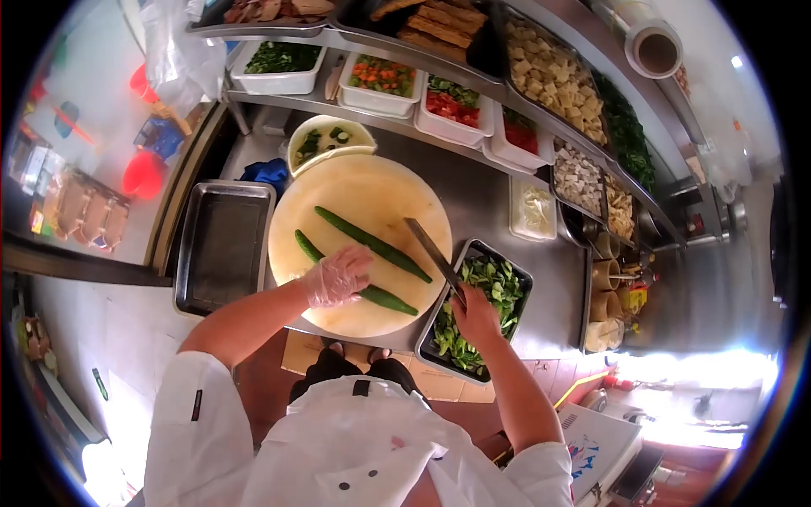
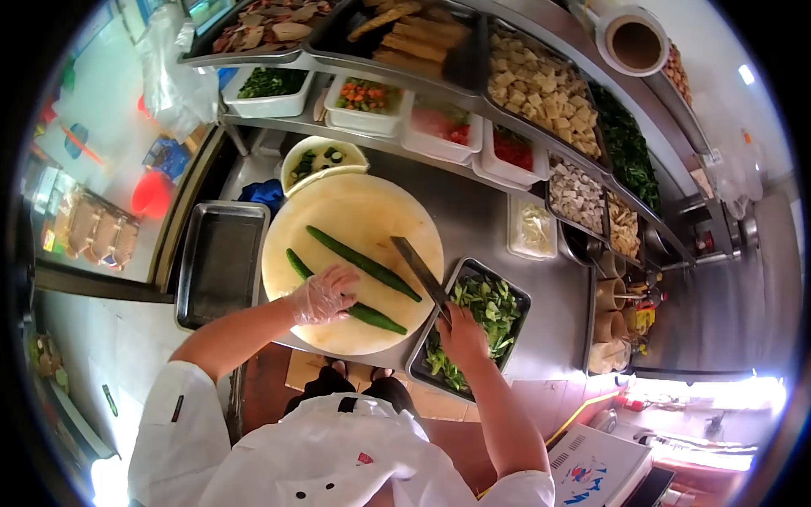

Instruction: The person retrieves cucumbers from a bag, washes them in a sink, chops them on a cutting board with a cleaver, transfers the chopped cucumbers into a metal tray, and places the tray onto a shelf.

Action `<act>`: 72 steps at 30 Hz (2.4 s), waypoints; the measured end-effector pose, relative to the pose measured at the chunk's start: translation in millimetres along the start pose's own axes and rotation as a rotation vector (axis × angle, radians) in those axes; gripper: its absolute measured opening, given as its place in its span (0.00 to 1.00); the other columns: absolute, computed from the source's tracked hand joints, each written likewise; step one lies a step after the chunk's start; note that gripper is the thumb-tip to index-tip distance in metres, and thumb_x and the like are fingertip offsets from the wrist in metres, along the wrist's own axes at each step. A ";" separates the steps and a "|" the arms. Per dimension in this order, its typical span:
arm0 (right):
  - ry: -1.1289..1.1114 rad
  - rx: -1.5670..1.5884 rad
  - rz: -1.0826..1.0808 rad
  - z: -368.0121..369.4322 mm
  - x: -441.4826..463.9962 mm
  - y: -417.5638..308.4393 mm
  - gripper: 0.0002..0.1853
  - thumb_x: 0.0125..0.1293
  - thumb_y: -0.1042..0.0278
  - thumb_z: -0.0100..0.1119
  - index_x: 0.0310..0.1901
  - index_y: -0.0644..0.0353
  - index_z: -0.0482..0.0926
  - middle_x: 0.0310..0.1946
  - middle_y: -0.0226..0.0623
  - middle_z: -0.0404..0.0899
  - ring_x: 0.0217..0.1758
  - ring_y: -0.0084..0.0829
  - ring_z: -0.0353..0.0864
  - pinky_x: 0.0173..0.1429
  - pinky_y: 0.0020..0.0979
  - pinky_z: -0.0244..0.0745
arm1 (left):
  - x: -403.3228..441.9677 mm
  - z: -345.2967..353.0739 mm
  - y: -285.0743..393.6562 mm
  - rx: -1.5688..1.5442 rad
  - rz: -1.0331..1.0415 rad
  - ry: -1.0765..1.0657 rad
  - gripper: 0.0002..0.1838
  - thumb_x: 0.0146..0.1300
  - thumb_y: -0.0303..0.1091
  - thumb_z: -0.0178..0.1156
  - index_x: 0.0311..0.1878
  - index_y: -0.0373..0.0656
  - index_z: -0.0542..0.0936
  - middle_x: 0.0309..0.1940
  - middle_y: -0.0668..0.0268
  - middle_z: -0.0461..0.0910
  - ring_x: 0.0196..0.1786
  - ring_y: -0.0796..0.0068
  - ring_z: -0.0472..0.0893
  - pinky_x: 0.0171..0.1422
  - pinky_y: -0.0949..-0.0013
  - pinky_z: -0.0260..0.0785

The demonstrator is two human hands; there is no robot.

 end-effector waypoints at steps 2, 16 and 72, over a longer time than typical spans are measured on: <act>0.074 0.260 0.071 12.3 -15.4 11.3 0.25 0.77 0.49 0.59 0.67 0.55 0.73 0.42 0.48 0.85 0.44 0.54 0.87 0.44 0.48 0.83 | 19.2 -15.5 -3.6 -0.065 -0.146 -0.061 0.26 0.68 0.59 0.59 0.56 0.49 0.83 0.76 0.52 0.68 0.84 0.50 0.57 0.88 0.40 0.42; 0.044 0.730 0.473 71.6 -50.6 18.6 0.27 0.78 0.41 0.55 0.54 0.62 0.78 0.32 0.50 0.82 0.38 0.54 0.83 0.46 0.47 0.76 | 72.1 -3.9 -32.8 -0.087 -0.315 -0.069 0.30 0.62 0.62 0.66 0.54 0.45 0.82 0.62 0.55 0.74 0.69 0.52 0.71 0.72 0.51 0.64; 0.197 0.552 0.273 93.9 -60.7 12.7 0.24 0.81 0.43 0.51 0.46 0.62 0.76 0.25 0.40 0.81 0.22 0.35 0.82 0.30 0.39 0.77 | 113.8 -0.5 22.9 -0.063 -0.436 0.145 0.30 0.60 0.52 0.69 0.57 0.40 0.78 0.56 0.52 0.78 0.62 0.50 0.75 0.67 0.46 0.66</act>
Point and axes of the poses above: each hand's wrist, its own x-axis towards the middle knuckle, its own z-axis out of the palm, y = z × x, the point moved 1 cm from there along x, towards the middle knuckle
